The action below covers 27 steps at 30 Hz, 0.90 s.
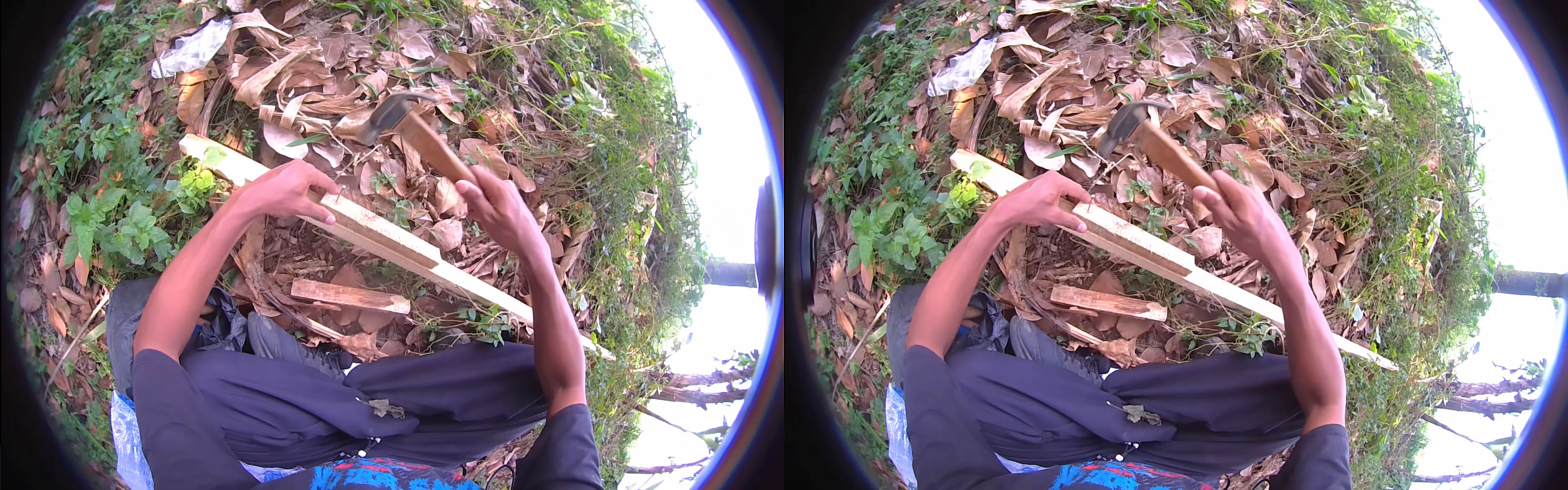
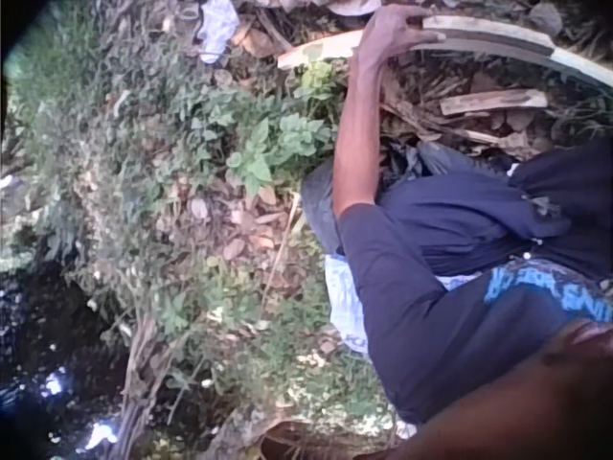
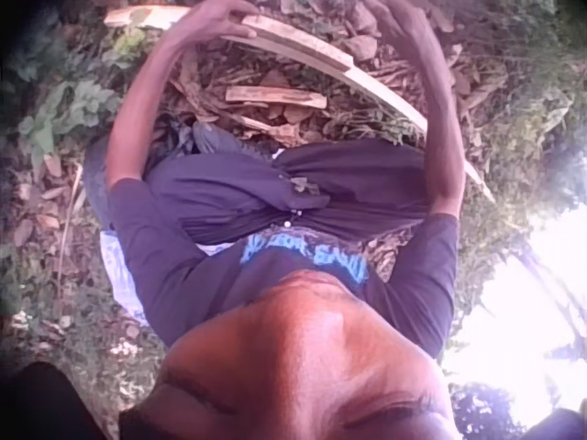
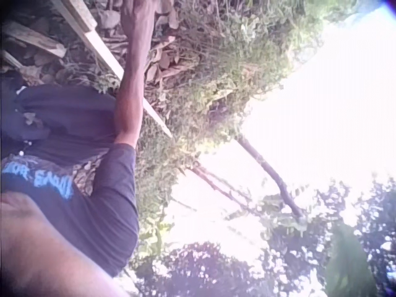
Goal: The person sits on the ground, retrieves a machete from a plastic bag, and uses it to split a long piece of wood into smaller sections. The person repeatedly strikes the wood with the machete to create smaller pieces.
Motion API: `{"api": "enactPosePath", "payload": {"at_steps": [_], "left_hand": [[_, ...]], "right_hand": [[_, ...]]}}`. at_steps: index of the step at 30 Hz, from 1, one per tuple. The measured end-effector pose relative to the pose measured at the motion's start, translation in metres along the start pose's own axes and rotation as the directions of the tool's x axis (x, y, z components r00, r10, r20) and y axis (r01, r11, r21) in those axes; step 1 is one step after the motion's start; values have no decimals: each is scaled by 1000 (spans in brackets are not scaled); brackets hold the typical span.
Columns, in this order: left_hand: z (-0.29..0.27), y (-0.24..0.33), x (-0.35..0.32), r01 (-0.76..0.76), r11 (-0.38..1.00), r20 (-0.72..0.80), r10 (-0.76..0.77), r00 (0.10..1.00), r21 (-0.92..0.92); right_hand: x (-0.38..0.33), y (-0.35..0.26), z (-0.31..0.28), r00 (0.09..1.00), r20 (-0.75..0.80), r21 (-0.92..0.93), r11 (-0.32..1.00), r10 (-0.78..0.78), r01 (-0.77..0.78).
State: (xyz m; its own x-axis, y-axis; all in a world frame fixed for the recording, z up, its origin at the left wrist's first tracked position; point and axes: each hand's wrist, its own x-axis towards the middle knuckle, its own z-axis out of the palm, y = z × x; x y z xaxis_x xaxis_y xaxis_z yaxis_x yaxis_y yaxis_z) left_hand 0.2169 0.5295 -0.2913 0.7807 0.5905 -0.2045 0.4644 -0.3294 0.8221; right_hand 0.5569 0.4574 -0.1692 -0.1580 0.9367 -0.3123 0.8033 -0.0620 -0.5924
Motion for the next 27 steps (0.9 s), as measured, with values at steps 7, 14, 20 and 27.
{"api": "enactPosePath", "payload": {"at_steps": [7, 14, 20, 27], "left_hand": [[-1, -2, 2, 31, 999, 50, -28, 998, -45], [1, -3, 0, 16, 1000, 5, -16, 1000, -12], [2, -4, 4, 4, 1000, 19, -4, 1000, 6], [0, -3, 0, 23, 1000, 20, -23, 1000, -16]], "right_hand": [[-6, -9, 18, 998, 57, -69, 997, -10, 14], [-4, -15, 7, 999, -23, -98, 995, -39, 36], [-8, -24, 9, 993, 74, -127, 988, 94, -84], [2, -11, 6, 996, -83, -132, 991, -41, 30]]}}
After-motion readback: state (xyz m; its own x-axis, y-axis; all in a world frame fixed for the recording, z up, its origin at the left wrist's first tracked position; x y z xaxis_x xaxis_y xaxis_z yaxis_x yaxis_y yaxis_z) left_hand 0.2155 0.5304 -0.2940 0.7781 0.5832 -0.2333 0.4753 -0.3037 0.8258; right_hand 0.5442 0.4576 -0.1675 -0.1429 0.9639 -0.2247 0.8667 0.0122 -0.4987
